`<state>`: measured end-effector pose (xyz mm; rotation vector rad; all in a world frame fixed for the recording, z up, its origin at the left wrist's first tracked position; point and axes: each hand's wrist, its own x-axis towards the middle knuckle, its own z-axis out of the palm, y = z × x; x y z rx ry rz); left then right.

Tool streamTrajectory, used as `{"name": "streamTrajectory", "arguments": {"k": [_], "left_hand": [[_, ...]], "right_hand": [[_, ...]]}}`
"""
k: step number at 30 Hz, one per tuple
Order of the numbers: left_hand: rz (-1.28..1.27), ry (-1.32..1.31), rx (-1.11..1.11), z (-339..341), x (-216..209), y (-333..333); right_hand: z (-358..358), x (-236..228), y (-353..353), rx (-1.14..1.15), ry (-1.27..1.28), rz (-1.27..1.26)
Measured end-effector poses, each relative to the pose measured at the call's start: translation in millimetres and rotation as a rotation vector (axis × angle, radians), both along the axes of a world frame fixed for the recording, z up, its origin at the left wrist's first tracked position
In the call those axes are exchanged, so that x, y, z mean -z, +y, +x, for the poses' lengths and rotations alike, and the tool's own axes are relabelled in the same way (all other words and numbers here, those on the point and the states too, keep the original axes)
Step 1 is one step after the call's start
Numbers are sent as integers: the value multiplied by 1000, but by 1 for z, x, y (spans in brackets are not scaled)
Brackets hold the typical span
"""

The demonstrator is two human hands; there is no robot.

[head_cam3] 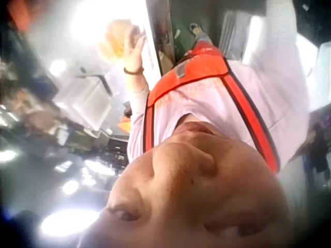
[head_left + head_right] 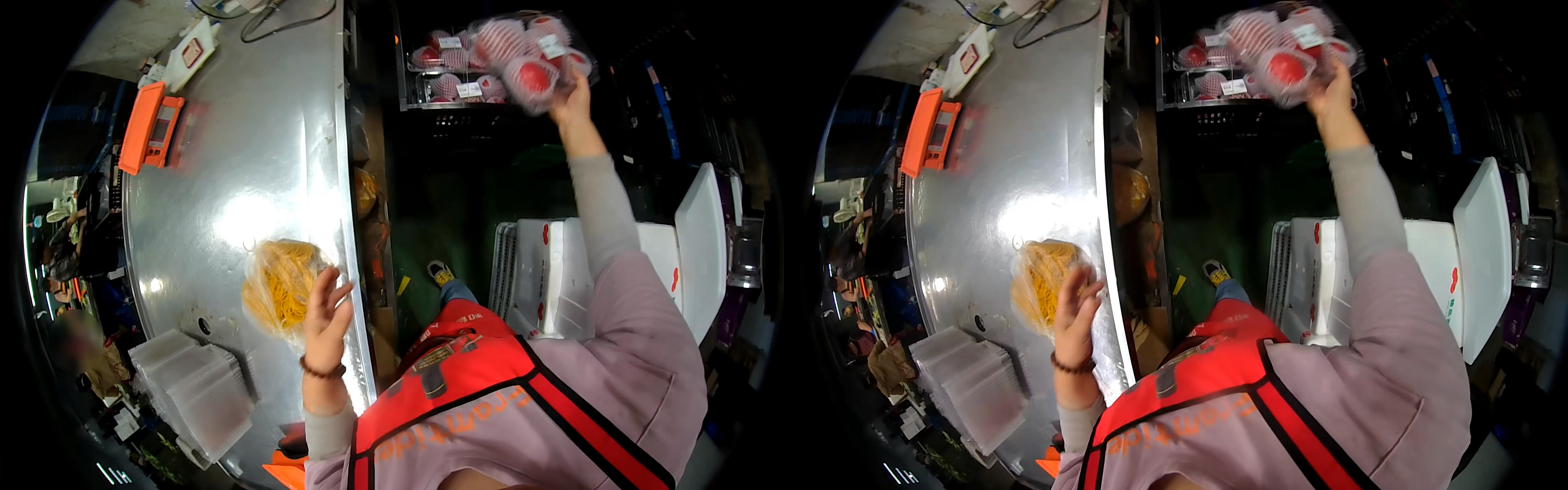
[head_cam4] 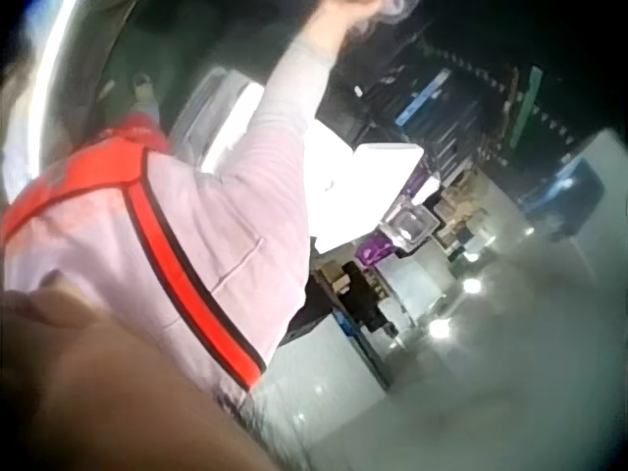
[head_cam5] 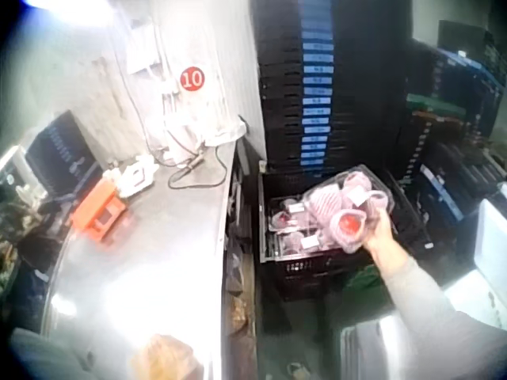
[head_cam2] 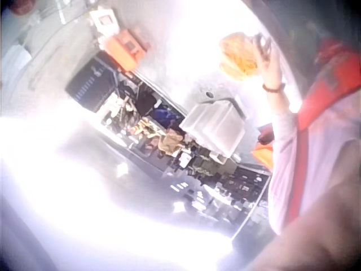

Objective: The person places individually foam-wrapped tomatoes into a clear plastic container, weighs the container on a digital scale, and then sets it aside. This process is repeated multiple times with tomatoes taken from a white bin.

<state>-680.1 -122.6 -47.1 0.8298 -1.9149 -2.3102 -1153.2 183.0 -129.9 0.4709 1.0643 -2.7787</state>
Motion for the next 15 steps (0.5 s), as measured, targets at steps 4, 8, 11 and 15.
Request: {"name": "streamTrajectory", "arguments": {"k": [4, 8, 11, 15], "left_hand": [[-61, -244, -307, 57, -1, -29], [-133, -378, -480, 74, -10, -34], [-123, -307, -398, 56, 4, -57], [-156, -334, -508, 70, -4, -19]], "right_hand": [[-138, 94, 51, 223, 46, 53], [-189, 145, 51, 181, -262, 182], [-229, 203, 142, -25, 356, 977], [-191, 184, 40, -62, 69, 729]]}}
